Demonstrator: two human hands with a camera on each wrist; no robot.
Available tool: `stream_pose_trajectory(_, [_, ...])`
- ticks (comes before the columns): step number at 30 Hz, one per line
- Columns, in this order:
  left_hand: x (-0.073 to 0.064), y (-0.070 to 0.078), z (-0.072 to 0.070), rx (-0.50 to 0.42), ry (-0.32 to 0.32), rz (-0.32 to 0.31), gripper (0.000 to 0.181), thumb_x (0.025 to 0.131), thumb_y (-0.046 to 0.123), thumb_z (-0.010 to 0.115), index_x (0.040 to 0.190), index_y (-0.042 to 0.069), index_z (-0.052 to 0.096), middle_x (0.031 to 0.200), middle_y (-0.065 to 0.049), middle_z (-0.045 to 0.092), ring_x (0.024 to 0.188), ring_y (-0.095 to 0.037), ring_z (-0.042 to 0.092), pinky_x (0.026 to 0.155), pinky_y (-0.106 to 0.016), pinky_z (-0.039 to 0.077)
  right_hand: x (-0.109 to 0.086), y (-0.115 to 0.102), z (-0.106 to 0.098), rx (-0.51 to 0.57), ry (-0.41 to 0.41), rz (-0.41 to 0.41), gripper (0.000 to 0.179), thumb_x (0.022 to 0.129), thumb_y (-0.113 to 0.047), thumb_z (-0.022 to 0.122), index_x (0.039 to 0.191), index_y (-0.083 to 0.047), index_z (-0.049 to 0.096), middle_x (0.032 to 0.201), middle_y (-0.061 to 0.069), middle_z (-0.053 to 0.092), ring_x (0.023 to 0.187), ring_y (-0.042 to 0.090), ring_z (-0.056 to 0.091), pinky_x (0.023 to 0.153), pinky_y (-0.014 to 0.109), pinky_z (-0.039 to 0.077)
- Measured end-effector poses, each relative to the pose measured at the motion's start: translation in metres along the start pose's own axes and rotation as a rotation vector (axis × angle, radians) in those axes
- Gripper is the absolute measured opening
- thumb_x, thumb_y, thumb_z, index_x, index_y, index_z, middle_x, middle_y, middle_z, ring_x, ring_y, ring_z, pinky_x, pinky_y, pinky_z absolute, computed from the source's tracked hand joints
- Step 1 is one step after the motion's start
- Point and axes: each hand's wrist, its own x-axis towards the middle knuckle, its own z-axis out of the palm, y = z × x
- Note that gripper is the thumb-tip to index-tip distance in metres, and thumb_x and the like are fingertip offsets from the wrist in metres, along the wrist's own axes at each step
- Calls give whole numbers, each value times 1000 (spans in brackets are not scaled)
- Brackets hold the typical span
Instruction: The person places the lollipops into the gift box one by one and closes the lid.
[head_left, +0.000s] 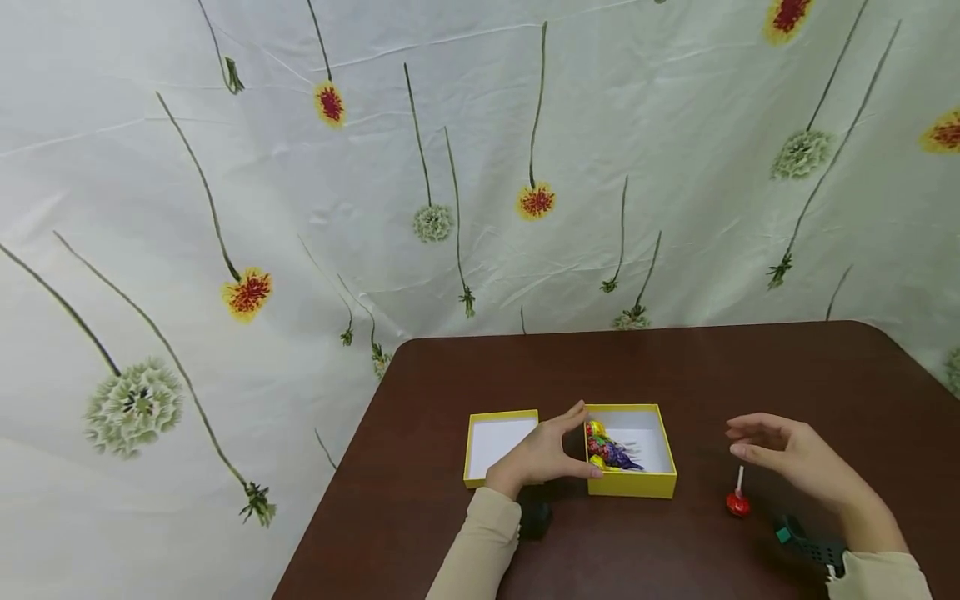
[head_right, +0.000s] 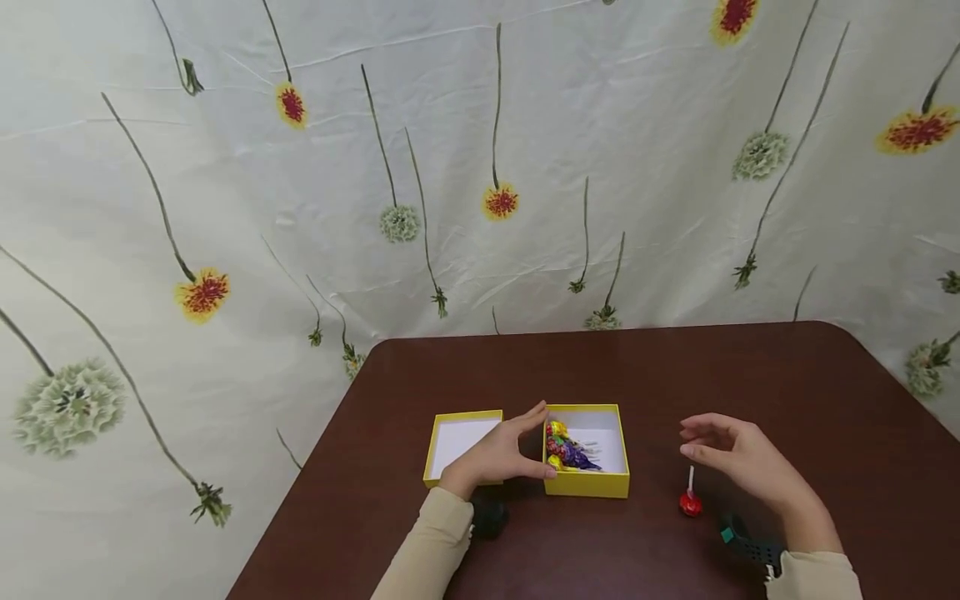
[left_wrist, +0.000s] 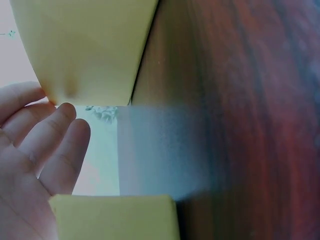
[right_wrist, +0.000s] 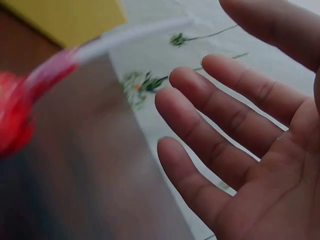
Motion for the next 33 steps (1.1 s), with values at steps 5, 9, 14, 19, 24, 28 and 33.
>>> stream_pose_trajectory(5, [-2,-4,-5,-1,-7,15,89,83,43,81,157,25,34,169,4,18,152,-25,28,117,-49,37,-12,11,6,28,-48,36,47,96,-16,68,133,10,54,120,18,68,92,-7,62,73,21,56])
stream_pose_trajectory(9, [1,-7,-5,5,-1,17,88,83,43,81,156,26,36,169,5,19,152,-25,29,117,-49,37,-14,21,6,55,-135,52,51,96,-17,68,135,12,51,122,20,64,93,-7,59,73,23,57])
stream_pose_trajectory(14, [4,-10,-6,9,-1,21,86,82,43,81,156,26,39,168,4,20,152,-26,30,116,-50,38,-12,33,9,100,-250,33,48,96,-15,67,132,14,52,115,4,67,92,-4,60,73,23,56])
stream_pose_trajectory(19, [8,-15,-6,19,-2,24,88,83,44,81,157,26,37,169,4,19,152,-27,29,117,-51,37,-6,44,14,163,-325,-81,35,96,-7,65,121,16,56,108,-13,68,89,1,62,72,22,56])
stream_pose_trajectory(24, [16,-20,-5,32,8,26,93,83,45,81,159,24,32,169,4,18,152,-27,28,117,-51,37,6,58,18,191,-360,-228,12,94,2,63,103,9,59,111,-20,67,89,1,63,70,22,55])
stream_pose_trajectory(28, [22,-23,-4,37,14,28,95,82,44,81,159,23,29,169,4,18,152,-27,28,117,-51,36,13,67,20,192,-369,-280,7,93,2,65,97,4,59,111,-20,67,87,0,63,68,21,55])
stream_pose_trajectory(33, [32,-28,-2,46,23,41,94,82,44,81,159,22,30,169,4,18,152,-27,28,117,-51,37,22,75,22,186,-367,-291,8,92,1,66,96,5,60,102,-15,68,83,-2,61,65,21,53])
